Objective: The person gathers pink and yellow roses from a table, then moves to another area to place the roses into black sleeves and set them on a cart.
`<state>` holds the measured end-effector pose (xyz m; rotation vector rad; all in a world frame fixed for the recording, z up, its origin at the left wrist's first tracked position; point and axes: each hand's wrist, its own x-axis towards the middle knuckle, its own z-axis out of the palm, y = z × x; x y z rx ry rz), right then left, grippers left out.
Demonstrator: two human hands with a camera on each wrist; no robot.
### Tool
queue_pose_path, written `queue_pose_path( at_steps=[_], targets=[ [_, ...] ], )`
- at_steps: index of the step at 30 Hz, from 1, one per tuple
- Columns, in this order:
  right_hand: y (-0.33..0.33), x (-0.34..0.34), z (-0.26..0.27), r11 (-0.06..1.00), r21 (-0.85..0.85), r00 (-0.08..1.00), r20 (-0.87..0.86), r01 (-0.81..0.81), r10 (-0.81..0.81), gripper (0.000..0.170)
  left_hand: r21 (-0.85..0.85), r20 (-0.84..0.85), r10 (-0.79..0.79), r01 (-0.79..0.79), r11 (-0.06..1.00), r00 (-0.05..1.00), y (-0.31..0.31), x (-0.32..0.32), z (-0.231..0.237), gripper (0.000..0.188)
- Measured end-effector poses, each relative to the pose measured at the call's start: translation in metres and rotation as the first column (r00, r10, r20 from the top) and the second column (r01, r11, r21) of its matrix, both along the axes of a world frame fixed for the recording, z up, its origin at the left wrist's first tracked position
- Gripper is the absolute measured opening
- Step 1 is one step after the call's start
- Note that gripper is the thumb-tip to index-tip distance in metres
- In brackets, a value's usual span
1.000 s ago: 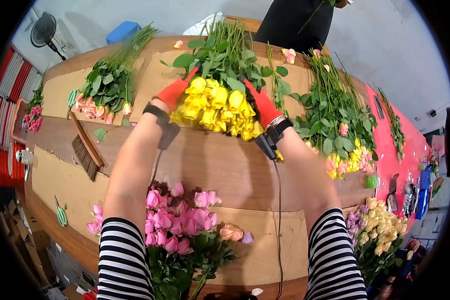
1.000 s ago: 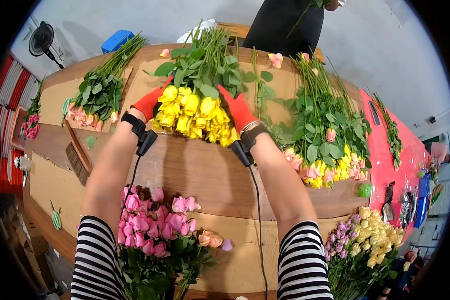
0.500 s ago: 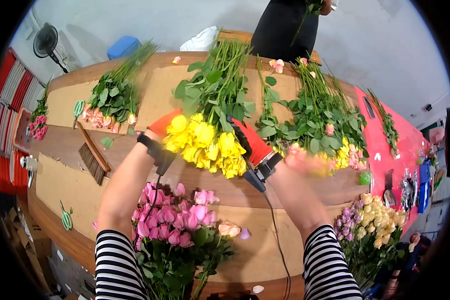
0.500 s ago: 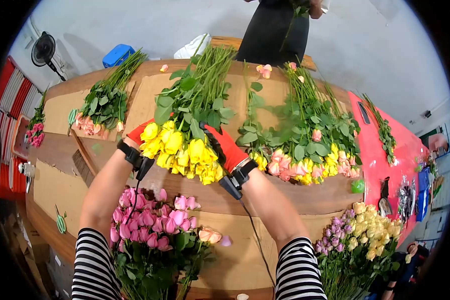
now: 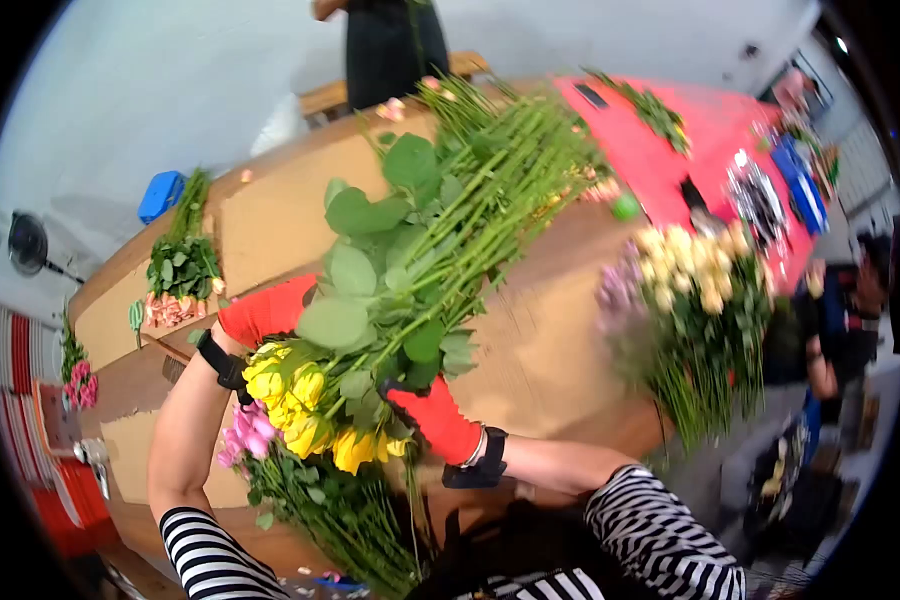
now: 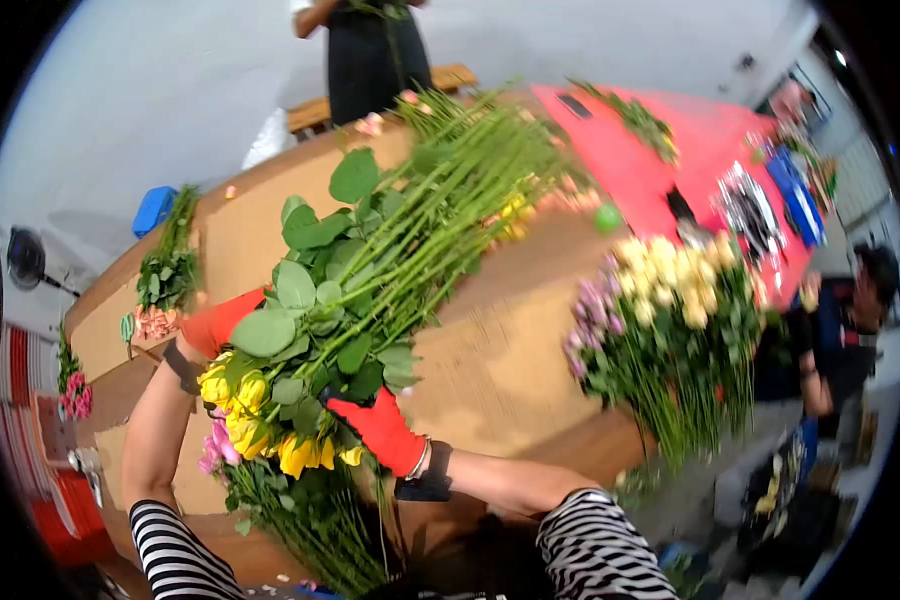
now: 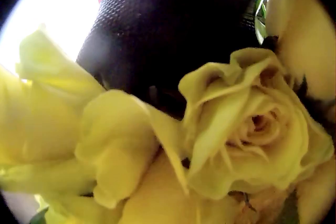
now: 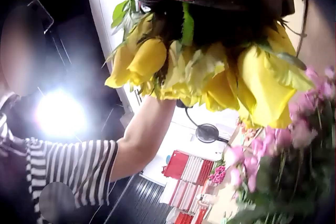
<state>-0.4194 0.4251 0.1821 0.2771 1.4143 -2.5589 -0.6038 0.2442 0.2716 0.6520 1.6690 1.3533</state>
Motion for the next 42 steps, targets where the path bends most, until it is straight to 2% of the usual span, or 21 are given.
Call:
queue_pose_path(
  at_steps=[3, 6, 8, 9, 11, 12, 13, 14, 18, 19, 21, 22, 24, 25, 27, 31, 32, 37, 39, 41, 42],
  targets=[
    [-0.004, 0.100, -0.007, 0.964, 0.165, 0.976, -0.096, 0.208, -0.194, 0.039, -0.032, 0.126, -0.285, 0.291, 0.956, 0.950, 0.055, 0.052, 0.005, 0.055],
    [0.000, 0.193, -0.022, 0.790, 0.599, 0.981, -0.193, 0.131, -0.016, 0.040, -0.193, 0.270, -0.427, 0.483, 0.854, 0.863, 0.093, 0.082, -0.053, 0.053],
    [-0.005, 0.241, -0.032, 0.628, 0.752, 0.952, -0.302, 0.203, 0.054, 0.044, -0.142, 0.179, -0.707, 0.729, 0.670, 0.684, 0.156, 0.123, -0.016, 0.055],
    [-0.010, 0.260, -0.034, 0.671, 0.720, 0.977, -0.211, 0.180, -0.035, 0.046, -0.106, 0.307, -0.781, 0.835, 0.541, 0.545, 0.172, 0.132, -0.053, 0.053],
    [-0.014, 0.286, -0.039, 0.514, 0.819, 0.967, -0.215, 0.255, -0.136, 0.049, 0.109, 0.505, -0.791, 0.883, 0.456, 0.346, 0.211, 0.163, -0.086, 0.054],
    [-0.012, 0.291, -0.043, 0.275, 0.897, 0.938, -0.321, 0.345, -0.130, 0.050, 0.169, 0.604, -0.765, 0.903, 0.396, 0.223, 0.232, 0.176, -0.093, 0.055],
    [-0.010, 0.295, -0.052, 0.252, 0.893, 0.925, -0.341, 0.374, -0.166, 0.049, 0.233, 0.686, -0.721, 0.910, 0.343, 0.096, 0.252, 0.185, -0.101, 0.056],
    [-0.009, 0.297, -0.065, 0.285, 0.876, 0.915, -0.335, 0.390, -0.223, 0.049, 0.192, 0.626, -0.776, 0.948, 0.253, 0.080, 0.271, 0.191, -0.120, 0.058],
    [-0.007, 0.283, -0.132, 0.562, 0.658, 0.820, -0.156, 0.502, -0.550, 0.047, 0.122, 0.658, -0.752, 0.990, 0.069, -0.029, 0.337, 0.211, -0.143, 0.046],
    [-0.004, 0.273, -0.150, 0.626, 0.540, 0.775, -0.079, 0.562, -0.627, 0.047, 0.053, 0.607, -0.794, 0.999, 0.000, -0.032, 0.355, 0.209, -0.138, 0.063],
    [0.012, 0.241, -0.182, 0.679, 0.216, 0.680, 0.078, 0.702, -0.729, 0.047, -0.615, 0.170, -0.979, 0.764, -0.195, -0.112, 0.397, 0.210, -0.106, 0.093],
    [0.023, 0.221, -0.195, 0.653, 0.041, 0.642, 0.145, 0.756, -0.753, 0.047, -0.652, 0.219, -0.970, 0.724, -0.225, -0.104, 0.413, 0.202, -0.118, 0.105],
    [0.053, 0.181, -0.214, 0.554, -0.278, 0.616, 0.247, 0.785, -0.748, 0.047, -0.758, 0.086, -0.996, 0.646, -0.088, -0.034, 0.431, 0.190, -0.141, 0.094],
    [0.067, 0.165, -0.219, 0.508, -0.395, 0.625, 0.273, 0.766, -0.731, 0.047, -0.838, 0.043, -0.988, 0.533, -0.118, -0.151, 0.441, 0.193, -0.138, 0.099],
    [0.093, 0.150, -0.214, 0.514, -0.510, 0.698, 0.278, 0.689, -0.660, 0.047, -0.942, -0.305, -0.788, 0.289, 0.169, -0.535, 0.427, 0.190, -0.160, 0.102],
    [0.108, 0.178, -0.177, 0.740, -0.378, 0.822, 0.384, 0.556, -0.421, 0.062, -0.918, -0.346, -0.872, 0.318, 0.238, -0.345, 0.420, 0.194, -0.151, 0.098],
    [0.105, 0.191, -0.171, 0.692, -0.477, 0.822, 0.472, 0.542, -0.318, 0.050, -0.902, -0.382, -0.869, 0.334, 0.275, -0.314, 0.416, 0.194, -0.144, 0.098],
    [0.136, 0.298, -0.063, 0.912, -0.409, 0.991, 0.134, 0.034, 0.024, 0.049, -0.696, -0.686, -0.699, 0.462, 0.550, -0.201, 0.383, 0.198, -0.067, 0.099],
    [0.190, 0.315, 0.025, 0.936, -0.315, 0.979, 0.071, -0.160, 0.191, 0.044, -0.434, -0.855, -0.519, 0.545, 0.717, 0.003, 0.363, 0.192, -0.038, 0.080],
    [0.237, 0.332, 0.035, 0.988, -0.069, 0.989, -0.054, -0.138, 0.135, 0.042, -0.069, -0.671, -0.441, 0.542, 0.837, 0.596, 0.341, 0.191, 0.020, 0.057],
    [0.257, 0.338, 0.036, 0.991, 0.124, 0.999, -0.018, 0.045, -0.043, 0.043, 0.096, -0.350, -0.323, 0.377, 0.921, 0.879, 0.331, 0.197, 0.054, 0.041]
  ],
)
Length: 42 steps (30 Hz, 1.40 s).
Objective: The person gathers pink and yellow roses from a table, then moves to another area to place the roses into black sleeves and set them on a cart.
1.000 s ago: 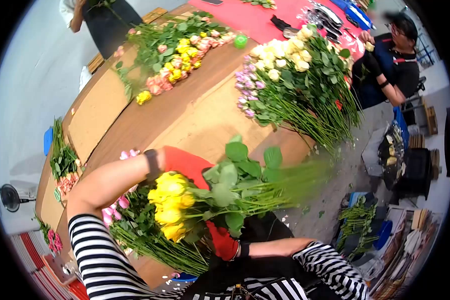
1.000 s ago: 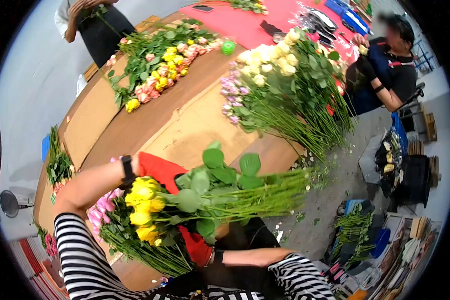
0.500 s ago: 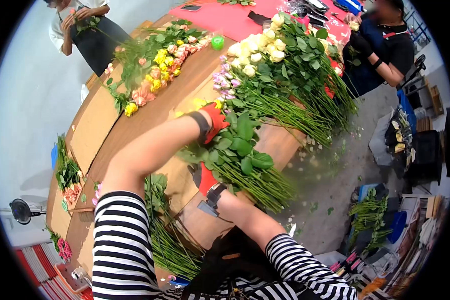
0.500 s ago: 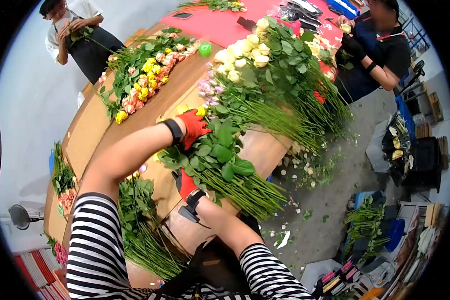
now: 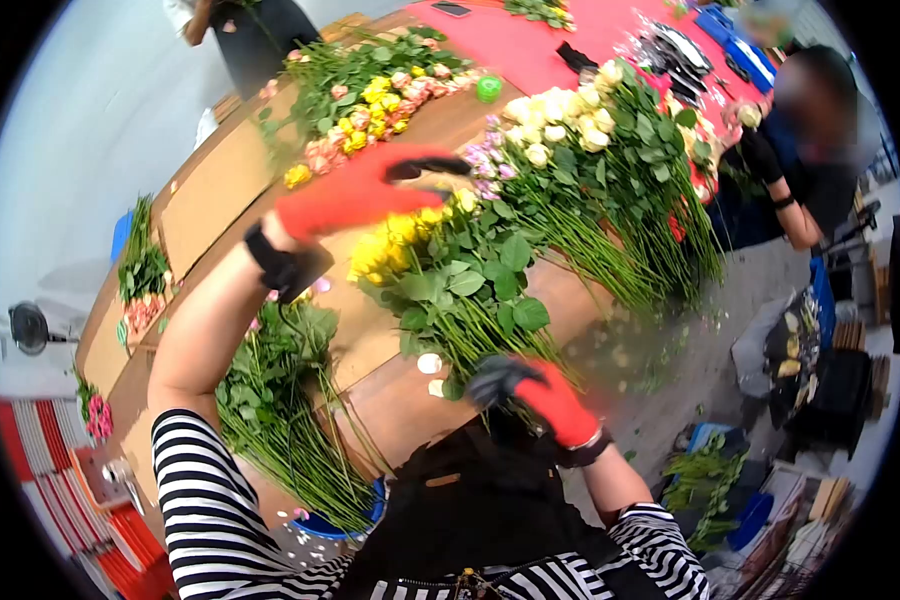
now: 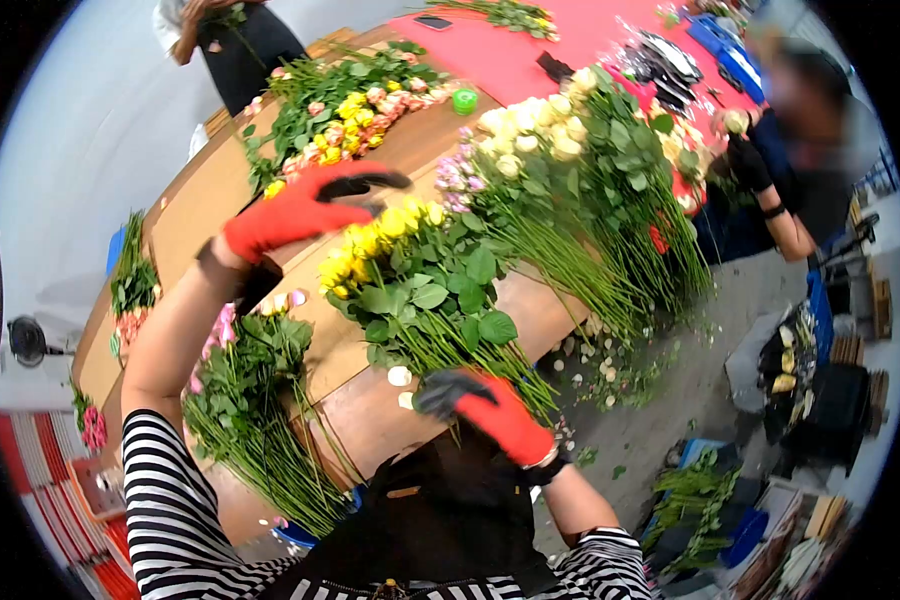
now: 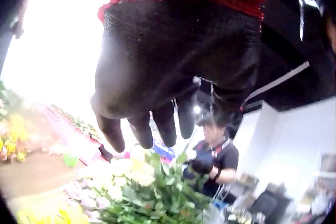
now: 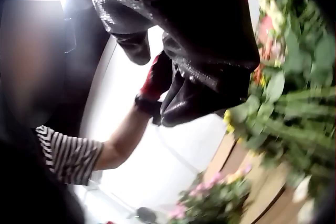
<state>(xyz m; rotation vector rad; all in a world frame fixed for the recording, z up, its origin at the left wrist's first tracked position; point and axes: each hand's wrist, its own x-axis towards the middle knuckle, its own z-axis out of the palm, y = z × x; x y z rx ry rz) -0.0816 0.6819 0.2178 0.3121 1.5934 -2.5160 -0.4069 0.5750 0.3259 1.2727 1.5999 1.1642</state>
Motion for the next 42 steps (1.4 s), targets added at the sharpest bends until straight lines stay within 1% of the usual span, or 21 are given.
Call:
queue_pose_path(
  at_steps=[1, 3, 5, 7, 10, 11, 12, 13, 14, 15, 19, 22, 23, 28, 29, 30, 33, 35, 37, 39, 42],
  targets=[
    [0.018, 0.002, -0.005, 0.964, 0.195, 0.983, -0.001, 0.183, -0.186, 0.044, -0.125, 0.076, 0.153, -0.142, 0.982, 0.985, -0.016, -0.005, 0.026, 0.036],
    [0.049, -0.009, -0.049, 0.782, 0.446, 0.894, -0.115, 0.436, -0.433, 0.051, -0.178, 0.073, 0.164, -0.149, 0.973, 0.984, -0.053, -0.015, 0.022, 0.032],
    [0.076, -0.013, -0.095, 0.476, 0.819, 0.925, -0.166, 0.322, -0.341, 0.060, -0.512, 0.087, 0.046, 0.005, 0.859, 0.995, -0.076, 0.019, 0.013, 0.039],
    [0.097, -0.015, -0.198, 0.618, 0.760, 0.954, -0.005, 0.199, -0.301, 0.080, -0.653, 0.033, -0.036, 0.048, 0.756, 0.999, -0.095, 0.062, -0.064, 0.039],
    [0.072, -0.035, -0.202, 0.371, 0.928, 0.986, 0.095, -0.038, -0.137, 0.091, -0.720, 0.268, 0.207, 0.053, 0.692, 0.941, -0.101, 0.127, -0.175, 0.049],
    [0.065, -0.040, -0.207, 0.453, 0.891, 0.985, 0.059, 0.021, -0.162, 0.090, -0.714, 0.446, 0.386, 0.061, 0.698, 0.808, -0.098, 0.146, -0.209, 0.044],
    [0.059, -0.046, -0.211, 0.529, 0.845, 0.982, 0.024, 0.081, -0.189, 0.089, -0.541, 0.509, 0.502, -0.194, 0.818, 0.699, -0.094, 0.166, -0.269, 0.039],
    [0.047, -0.049, -0.206, 0.604, 0.787, 0.972, 0.026, 0.125, -0.235, 0.089, -0.457, 0.492, 0.589, -0.386, 0.801, 0.641, -0.074, 0.175, -0.255, 0.038],
    [0.041, -0.049, -0.217, 0.465, 0.878, 0.956, 0.031, 0.113, -0.291, 0.083, -0.312, 0.455, 0.687, -0.620, 0.719, 0.567, -0.058, 0.189, -0.294, 0.040],
    [0.039, -0.048, -0.224, 0.491, 0.862, 0.942, 0.049, 0.129, -0.333, 0.081, -0.149, 0.440, 0.769, -0.807, 0.572, 0.464, -0.045, 0.205, -0.333, 0.043],
    [0.031, -0.061, -0.215, 0.531, 0.793, 0.903, -0.055, 0.299, -0.425, 0.065, -0.392, 0.689, 0.714, -0.764, 0.513, 0.127, -0.011, 0.198, -0.293, 0.049],
    [0.017, -0.093, -0.180, 0.433, 0.820, 0.889, -0.183, 0.374, -0.421, 0.058, -0.262, 0.745, 0.647, -0.823, 0.504, 0.159, -0.008, 0.170, -0.290, 0.048],
    [0.017, -0.105, -0.158, 0.490, 0.819, 0.916, -0.104, 0.299, -0.387, 0.063, -0.245, 0.730, 0.660, -0.834, 0.494, 0.177, -0.006, 0.159, -0.273, 0.048],
    [0.039, -0.138, -0.218, 0.383, 0.904, 0.935, -0.047, 0.190, -0.353, 0.072, -0.155, 0.567, 0.746, -0.845, 0.512, 0.348, -0.002, 0.130, -0.290, 0.053],
    [0.062, -0.130, -0.267, 0.247, 0.955, 0.974, -0.119, 0.166, -0.194, 0.071, -0.132, 0.492, 0.788, -0.862, 0.488, 0.371, 0.001, 0.128, -0.299, 0.055],
    [0.085, -0.123, -0.316, 0.098, 0.978, 0.982, -0.184, 0.186, -0.034, 0.071, -0.116, 0.420, 0.848, -0.908, 0.403, 0.323, 0.010, 0.131, -0.339, 0.058],
    [0.110, -0.120, -0.346, 0.097, 0.987, 0.991, -0.130, 0.126, 0.035, 0.077, -0.276, 0.175, 0.941, -0.903, 0.330, 0.291, -0.006, 0.154, -0.315, 0.069],
    [0.116, -0.109, -0.324, 0.120, 0.991, 0.997, -0.060, 0.055, 0.044, 0.079, -0.336, -0.169, 0.911, -0.891, 0.306, 0.377, -0.037, 0.174, -0.276, 0.079],
    [0.115, -0.099, -0.285, 0.313, 0.949, 0.999, -0.043, 0.049, -0.028, 0.079, -0.265, -0.339, 0.886, -0.936, 0.234, 0.317, -0.085, 0.194, -0.258, 0.077],
    [0.091, -0.092, -0.226, 0.487, 0.860, 0.984, -0.087, 0.153, -0.156, 0.076, -0.039, -0.752, 0.657, -0.998, 0.041, 0.056, -0.141, 0.208, -0.241, 0.069],
    [0.038, -0.076, -0.136, 0.190, 0.935, 0.953, -0.302, 0.299, -0.012, 0.072, -0.190, -0.890, 0.451, -0.955, -0.229, 0.069, -0.198, 0.225, -0.261, 0.072]
  ],
)
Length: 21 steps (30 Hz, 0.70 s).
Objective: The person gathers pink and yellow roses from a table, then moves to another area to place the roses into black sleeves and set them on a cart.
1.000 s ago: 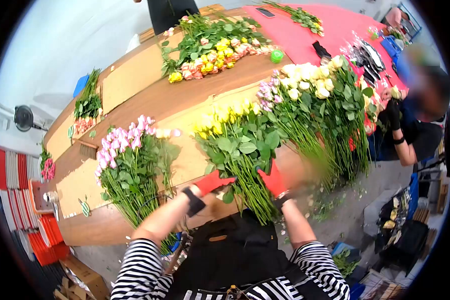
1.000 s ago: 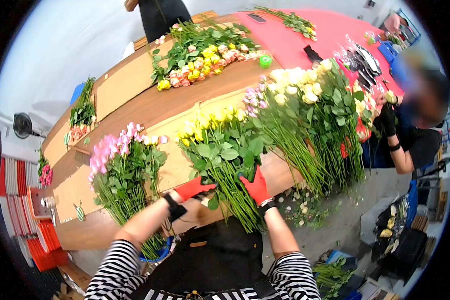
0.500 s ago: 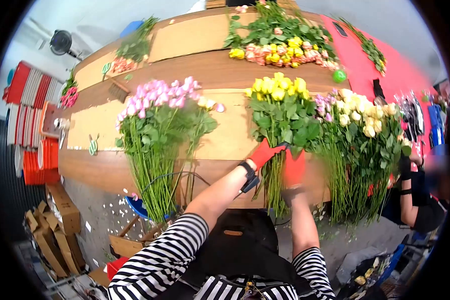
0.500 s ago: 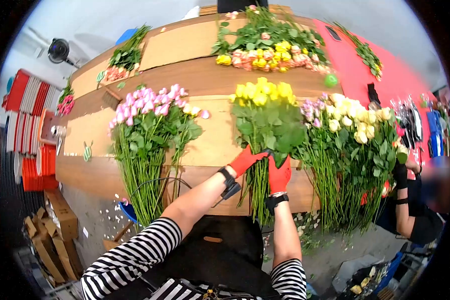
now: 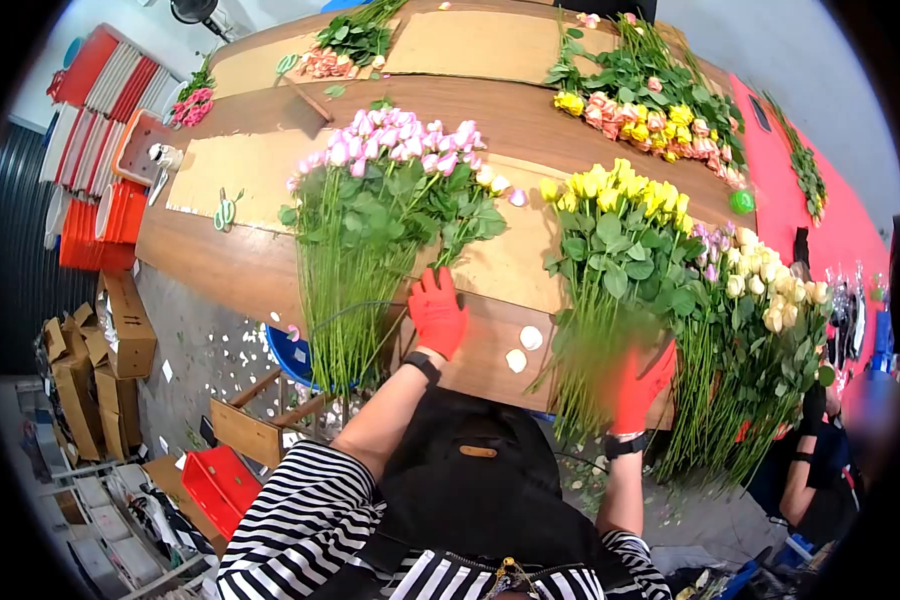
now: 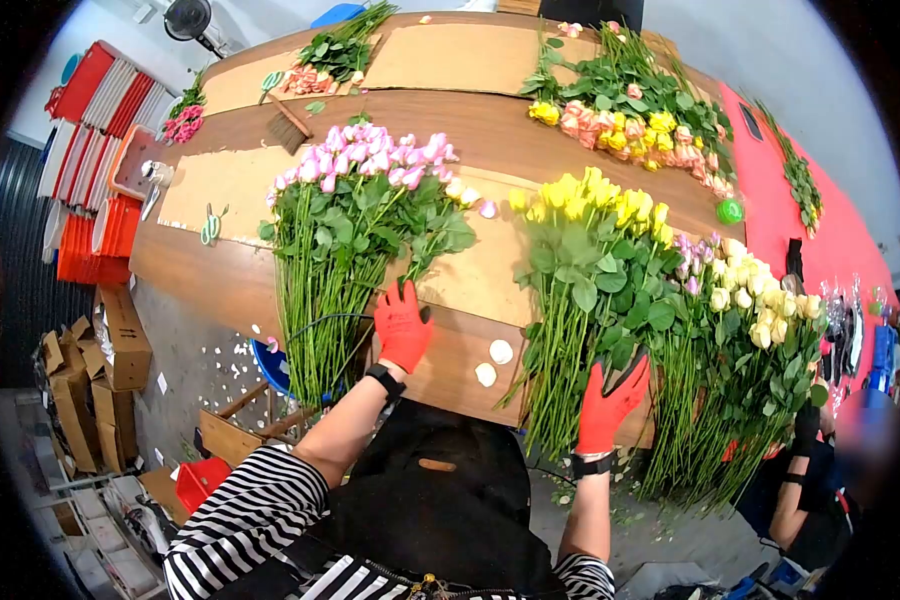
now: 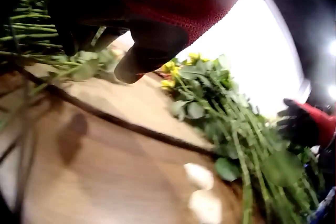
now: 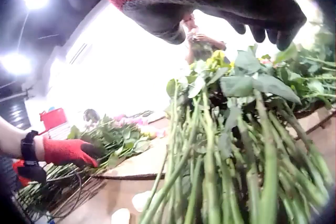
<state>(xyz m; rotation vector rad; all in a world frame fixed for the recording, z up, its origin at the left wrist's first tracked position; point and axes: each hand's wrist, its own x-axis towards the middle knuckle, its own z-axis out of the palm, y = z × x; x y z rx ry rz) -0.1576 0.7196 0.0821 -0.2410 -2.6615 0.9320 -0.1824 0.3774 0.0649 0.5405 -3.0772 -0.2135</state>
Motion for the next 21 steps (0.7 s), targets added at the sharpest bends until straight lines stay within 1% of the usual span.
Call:
queue_pose_path(
  at_steps=[1, 2, 3, 4, 5, 6, 7, 9, 10, 11, 13, 14, 15, 16, 17, 18, 19, 21],
  targets=[
    [-0.022, 0.005, 0.023, 0.988, 0.151, 0.999, -0.029, 0.018, -0.014, 0.073, -0.055, 0.055, 0.050, -0.047, 0.997, 0.997, -0.011, 0.005, -0.010, 0.073],
    [-0.038, 0.009, 0.034, 0.983, 0.184, 0.998, -0.051, -0.029, 0.039, 0.073, -0.111, 0.105, 0.101, -0.089, 0.990, 0.989, -0.018, 0.005, -0.018, 0.074],
    [-0.053, 0.014, 0.040, 0.974, 0.217, 0.993, -0.072, -0.072, 0.090, 0.073, -0.104, 0.171, 0.088, -0.071, 0.992, 0.981, -0.023, 0.003, -0.025, 0.075],
    [-0.067, 0.018, 0.039, 0.968, 0.201, 0.987, -0.022, -0.153, 0.160, 0.073, -0.096, 0.241, 0.073, -0.051, 0.994, 0.968, -0.026, 0.002, -0.031, 0.077],
    [-0.084, 0.021, 0.039, 0.967, 0.167, 0.981, 0.008, -0.194, 0.196, 0.071, -0.084, 0.309, 0.059, -0.034, 0.996, 0.949, -0.028, 0.001, -0.040, 0.078],
    [-0.103, 0.022, 0.044, 0.948, 0.190, 0.967, 0.036, -0.255, 0.253, 0.069, -0.109, 0.326, 0.071, -0.037, 0.993, 0.943, -0.032, -0.003, -0.056, 0.079],
    [-0.119, 0.018, 0.048, 0.926, 0.210, 0.949, 0.065, -0.315, 0.308, 0.067, -0.048, 0.356, 0.081, -0.068, 0.997, 0.931, -0.035, -0.009, -0.061, 0.068],
    [-0.141, 0.008, 0.020, 0.912, 0.054, 0.911, 0.104, -0.406, 0.400, 0.062, -0.026, 0.317, 0.078, -0.074, 0.997, 0.945, -0.039, -0.015, -0.065, 0.035],
    [-0.152, 0.005, 0.011, 0.889, 0.177, 0.906, 0.107, -0.423, 0.410, 0.060, 0.065, 0.304, 0.003, -0.024, 0.998, 0.953, -0.045, -0.016, -0.051, 0.026],
    [-0.158, 0.001, 0.006, 0.829, 0.315, 0.887, 0.182, -0.462, 0.425, 0.059, 0.126, 0.240, -0.007, -0.024, 0.992, 0.971, -0.049, -0.015, -0.036, 0.025],
    [-0.165, -0.008, -0.001, 0.698, 0.475, 0.841, 0.235, -0.536, 0.487, 0.058, 0.251, 0.109, -0.028, -0.001, 0.968, 0.994, -0.054, -0.012, 0.001, 0.024],
    [-0.169, -0.013, 0.000, 0.669, 0.487, 0.824, 0.259, -0.562, 0.504, 0.057, 0.427, 0.143, -0.001, -0.061, 0.902, 0.990, -0.062, -0.013, 0.018, 0.025],
    [-0.172, -0.018, 0.000, 0.642, 0.497, 0.805, 0.250, -0.583, 0.538, 0.055, 0.477, 0.071, 0.003, -0.037, 0.878, 0.997, -0.070, -0.012, 0.014, 0.025],
    [-0.176, -0.026, -0.003, 0.605, 0.515, 0.780, 0.242, -0.608, 0.578, 0.055, 0.661, 0.098, 0.001, -0.066, 0.748, 0.995, -0.078, -0.011, 0.032, 0.024],
    [-0.181, -0.035, -0.009, 0.568, 0.530, 0.752, 0.233, -0.629, 0.616, 0.055, 0.807, 0.126, -0.008, -0.098, 0.582, 0.992, -0.085, -0.010, 0.051, 0.022],
    [-0.184, -0.045, -0.015, 0.504, 0.553, 0.711, 0.258, -0.664, 0.654, 0.056, 0.877, 0.038, 0.026, -0.046, 0.478, 0.999, -0.090, -0.008, 0.049, 0.019],
    [-0.186, -0.059, -0.033, 0.430, 0.597, 0.678, 0.278, -0.677, 0.681, 0.057, 0.954, 0.026, 0.034, -0.035, 0.297, 0.999, -0.098, -0.009, 0.041, 0.015],
    [-0.190, -0.087, -0.045, 0.297, 0.644, 0.625, 0.368, -0.706, 0.688, 0.057, 0.995, -0.012, 0.053, 0.007, 0.104, 0.998, -0.110, -0.009, 0.053, 0.014]
  ],
)
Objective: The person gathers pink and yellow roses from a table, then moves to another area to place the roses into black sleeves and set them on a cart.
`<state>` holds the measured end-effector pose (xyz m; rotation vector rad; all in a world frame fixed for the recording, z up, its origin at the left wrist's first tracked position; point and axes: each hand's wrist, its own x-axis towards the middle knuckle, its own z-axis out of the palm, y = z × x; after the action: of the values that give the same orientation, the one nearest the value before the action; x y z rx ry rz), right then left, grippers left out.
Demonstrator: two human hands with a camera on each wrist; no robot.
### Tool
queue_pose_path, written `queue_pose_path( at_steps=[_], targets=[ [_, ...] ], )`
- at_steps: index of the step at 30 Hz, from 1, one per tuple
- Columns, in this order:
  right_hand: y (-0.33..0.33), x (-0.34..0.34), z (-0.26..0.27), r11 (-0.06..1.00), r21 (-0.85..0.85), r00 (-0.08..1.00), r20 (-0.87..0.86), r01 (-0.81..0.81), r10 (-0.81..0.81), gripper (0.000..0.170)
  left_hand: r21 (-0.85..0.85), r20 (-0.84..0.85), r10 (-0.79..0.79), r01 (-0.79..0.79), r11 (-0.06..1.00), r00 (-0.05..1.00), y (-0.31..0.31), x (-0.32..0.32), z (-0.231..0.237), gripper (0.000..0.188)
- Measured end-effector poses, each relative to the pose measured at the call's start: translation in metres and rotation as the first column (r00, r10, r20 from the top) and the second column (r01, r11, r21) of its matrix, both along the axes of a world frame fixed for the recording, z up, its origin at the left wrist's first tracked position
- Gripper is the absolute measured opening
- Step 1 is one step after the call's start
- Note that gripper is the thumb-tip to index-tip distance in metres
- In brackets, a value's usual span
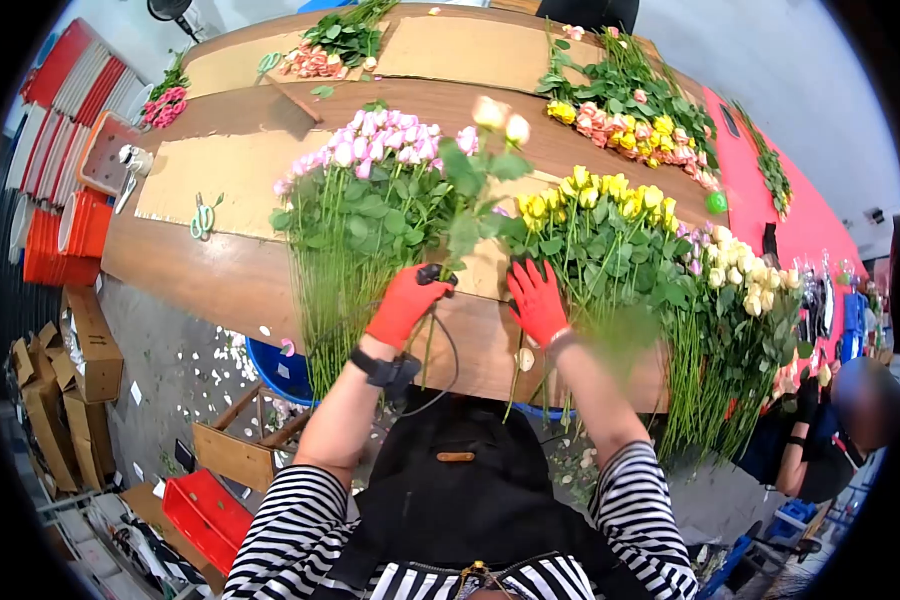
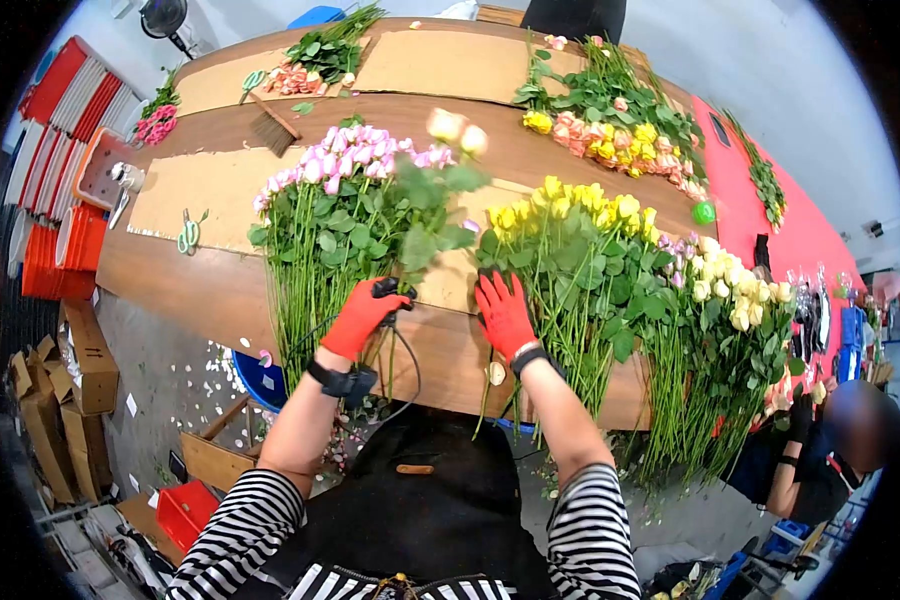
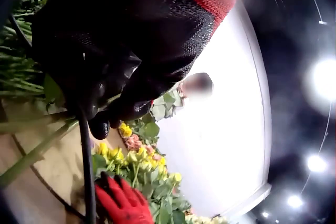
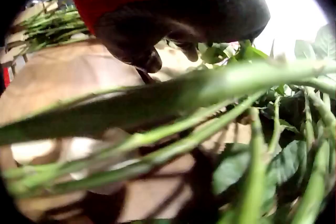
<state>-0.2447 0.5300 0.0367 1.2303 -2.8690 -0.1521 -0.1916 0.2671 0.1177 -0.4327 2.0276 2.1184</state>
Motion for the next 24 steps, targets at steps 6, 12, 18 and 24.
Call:
queue_pose_path(
  at_steps=[6, 12, 18, 24],
  targets=[
    [0.068, -0.069, -0.059, 0.939, 0.087, 0.938, -0.130, 0.333, -0.320, 0.048, 0.169, 0.185, -0.017, -0.015, 0.986, 0.983, -0.036, 0.014, 0.086, 0.021],
    [0.040, -0.056, -0.005, 0.901, 0.262, 0.937, -0.043, 0.344, -0.346, 0.056, -0.031, -0.016, 0.055, -0.056, 0.998, 0.998, -0.062, 0.041, 0.101, 0.018],
    [-0.049, 0.007, 0.078, 0.746, -0.570, 0.939, 0.206, 0.344, -0.276, 0.051, 0.126, -0.040, 0.051, -0.045, 0.991, 0.998, -0.039, 0.019, 0.093, 0.014],
    [-0.102, 0.076, 0.074, -0.011, -0.376, 0.344, 0.835, 0.927, 0.429, 0.041, -0.058, -0.060, 0.010, -0.014, 0.998, 0.998, 0.032, -0.028, 0.006, 0.013]
  ],
)
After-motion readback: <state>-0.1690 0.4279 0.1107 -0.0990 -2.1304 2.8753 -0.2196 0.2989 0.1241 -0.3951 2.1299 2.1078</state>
